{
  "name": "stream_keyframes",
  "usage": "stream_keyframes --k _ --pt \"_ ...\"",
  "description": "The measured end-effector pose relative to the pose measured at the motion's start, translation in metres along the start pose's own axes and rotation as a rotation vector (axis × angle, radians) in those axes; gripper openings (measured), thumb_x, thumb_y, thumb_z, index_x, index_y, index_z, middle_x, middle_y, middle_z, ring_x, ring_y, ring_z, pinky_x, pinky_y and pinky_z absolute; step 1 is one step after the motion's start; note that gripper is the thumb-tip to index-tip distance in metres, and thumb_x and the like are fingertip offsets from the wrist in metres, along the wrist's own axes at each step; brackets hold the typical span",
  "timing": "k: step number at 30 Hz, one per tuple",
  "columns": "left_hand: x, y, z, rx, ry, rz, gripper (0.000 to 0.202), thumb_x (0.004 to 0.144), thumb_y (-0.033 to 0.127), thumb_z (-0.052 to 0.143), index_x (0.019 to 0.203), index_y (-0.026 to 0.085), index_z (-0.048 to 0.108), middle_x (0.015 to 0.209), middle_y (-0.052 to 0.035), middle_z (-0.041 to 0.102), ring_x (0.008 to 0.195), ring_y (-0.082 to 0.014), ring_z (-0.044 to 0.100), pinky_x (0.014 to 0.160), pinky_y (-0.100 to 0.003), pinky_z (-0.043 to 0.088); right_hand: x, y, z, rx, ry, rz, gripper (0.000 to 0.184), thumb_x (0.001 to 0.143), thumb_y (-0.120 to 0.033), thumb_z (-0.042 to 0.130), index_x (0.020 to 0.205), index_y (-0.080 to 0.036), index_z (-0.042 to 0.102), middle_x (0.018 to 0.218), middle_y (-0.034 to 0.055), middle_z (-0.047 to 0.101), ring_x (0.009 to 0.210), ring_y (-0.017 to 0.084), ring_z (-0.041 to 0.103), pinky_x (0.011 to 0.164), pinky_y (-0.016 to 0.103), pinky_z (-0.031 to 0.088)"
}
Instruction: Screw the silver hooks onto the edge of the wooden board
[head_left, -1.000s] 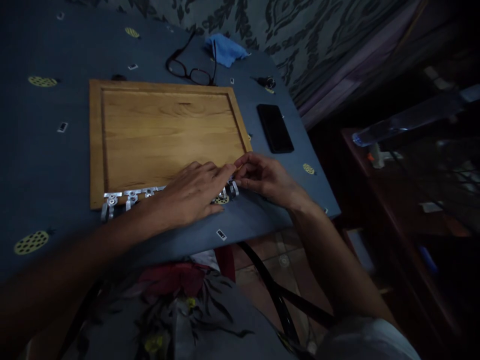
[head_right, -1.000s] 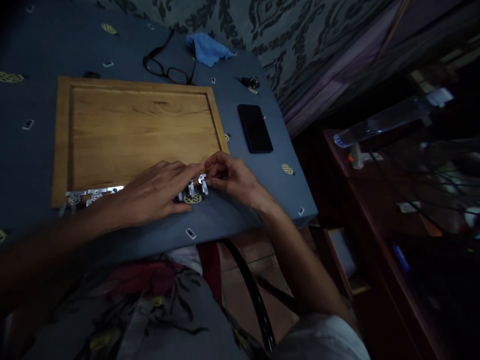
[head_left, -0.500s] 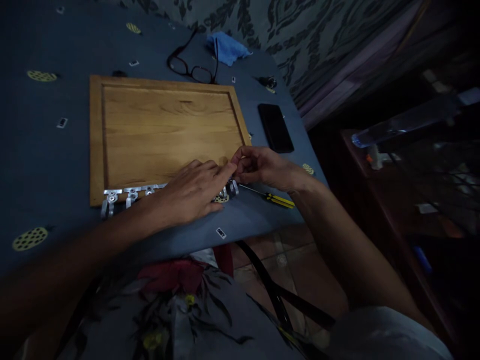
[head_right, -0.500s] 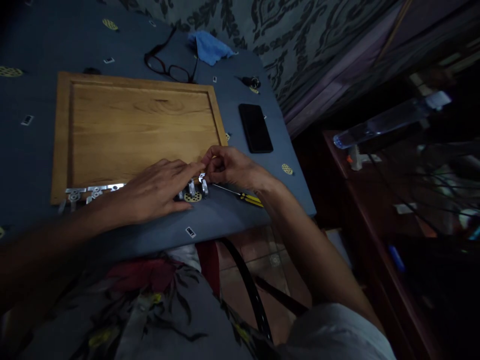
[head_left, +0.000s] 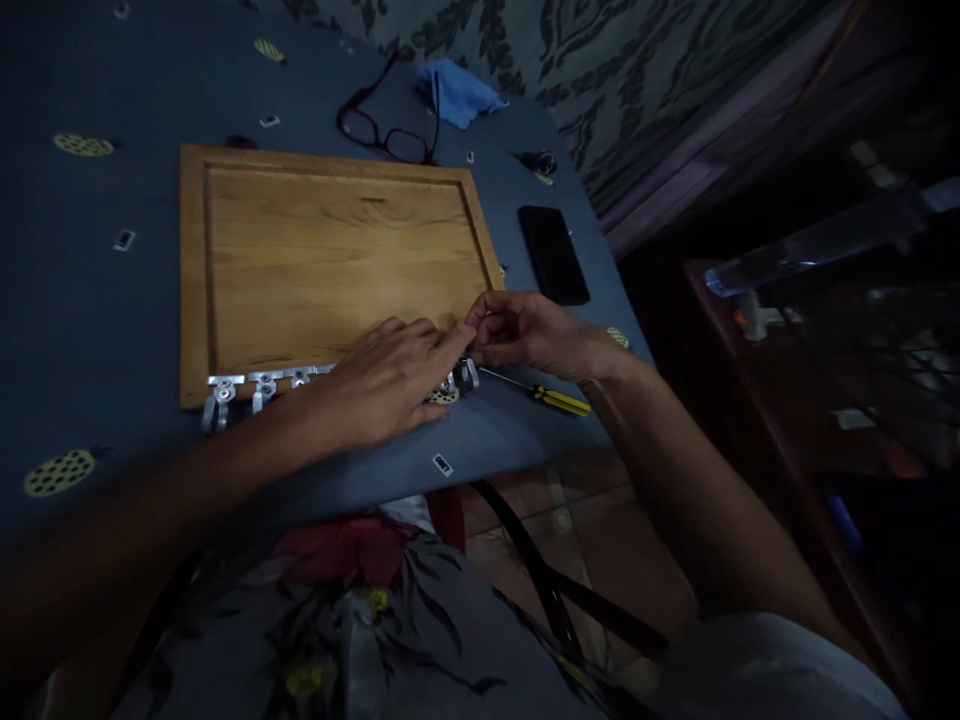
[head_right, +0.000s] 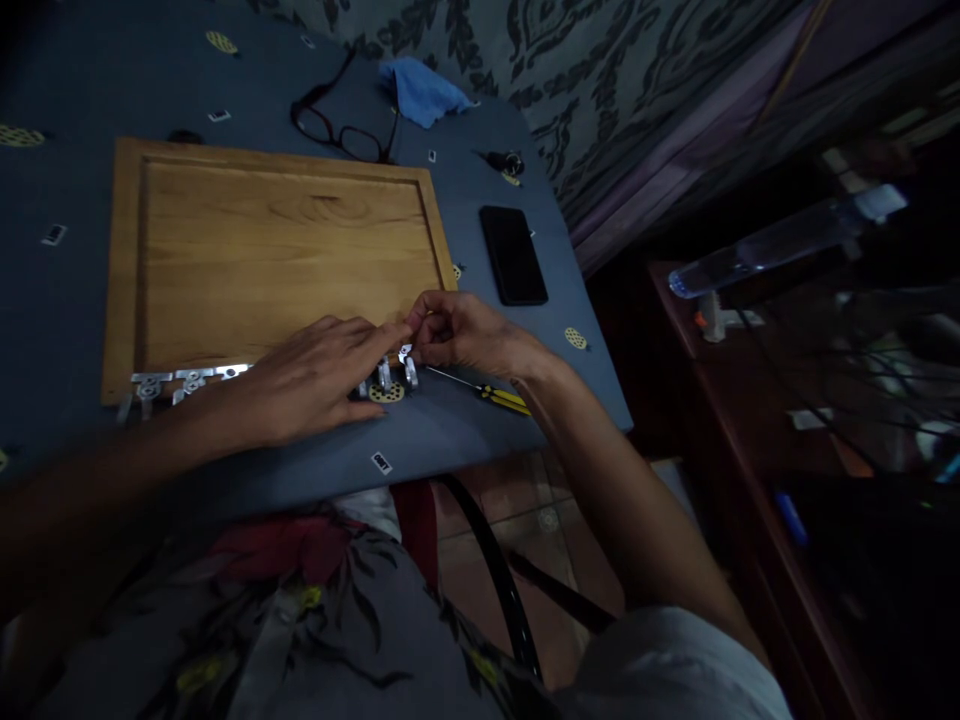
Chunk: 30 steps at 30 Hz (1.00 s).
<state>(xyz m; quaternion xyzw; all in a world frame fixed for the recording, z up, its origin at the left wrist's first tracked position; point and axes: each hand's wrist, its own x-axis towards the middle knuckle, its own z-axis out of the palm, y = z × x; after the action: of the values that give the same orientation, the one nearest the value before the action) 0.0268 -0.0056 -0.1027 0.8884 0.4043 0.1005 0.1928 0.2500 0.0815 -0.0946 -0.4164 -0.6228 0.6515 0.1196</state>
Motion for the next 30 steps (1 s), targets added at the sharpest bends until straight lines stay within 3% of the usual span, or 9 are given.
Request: stream_keyframes --k 10,22,30 --pt "0.0 0.0 -0.001 -0.011 -0.01 -0.015 0.07 0.096 0.033 0.073 0.153 0.016 0.036 0.13 -0.013 0.066 0.124 -0.0294 0.061 0.104 -0.04 0.045 0.003 -0.002 0.0 -0.007 0.003 0.043 0.047 0.051 -0.03 0.103 0.077 -0.018 0.066 0.061 -0.0063 0.064 0.058 0.007 0.055 0.053 0.019 0.042" --pt "-0.001 0.0 0.002 -0.027 0.029 -0.005 0.067 0.095 0.03 0.074 0.151 0.017 0.04 0.129 -0.0115 0.067 0.123 -0.0283 0.06 0.105 -0.038 0.044 -0.003 0.006 0.004 -0.112 0.079 -0.106 0.044 0.06 -0.051 0.099 0.072 -0.018 0.072 0.065 -0.0016 0.068 0.059 0.01 0.056 0.054 0.025 0.046" --pt "-0.001 0.0 0.003 -0.033 0.024 -0.017 0.071 0.094 0.03 0.074 0.154 0.018 0.037 0.129 -0.0126 0.067 0.123 -0.0294 0.061 0.104 -0.04 0.045 -0.008 0.01 0.008 -0.126 0.166 -0.138 0.043 0.066 -0.055 0.096 0.076 -0.02 0.073 0.066 -0.0007 0.069 0.061 0.013 0.06 0.057 0.028 0.051"
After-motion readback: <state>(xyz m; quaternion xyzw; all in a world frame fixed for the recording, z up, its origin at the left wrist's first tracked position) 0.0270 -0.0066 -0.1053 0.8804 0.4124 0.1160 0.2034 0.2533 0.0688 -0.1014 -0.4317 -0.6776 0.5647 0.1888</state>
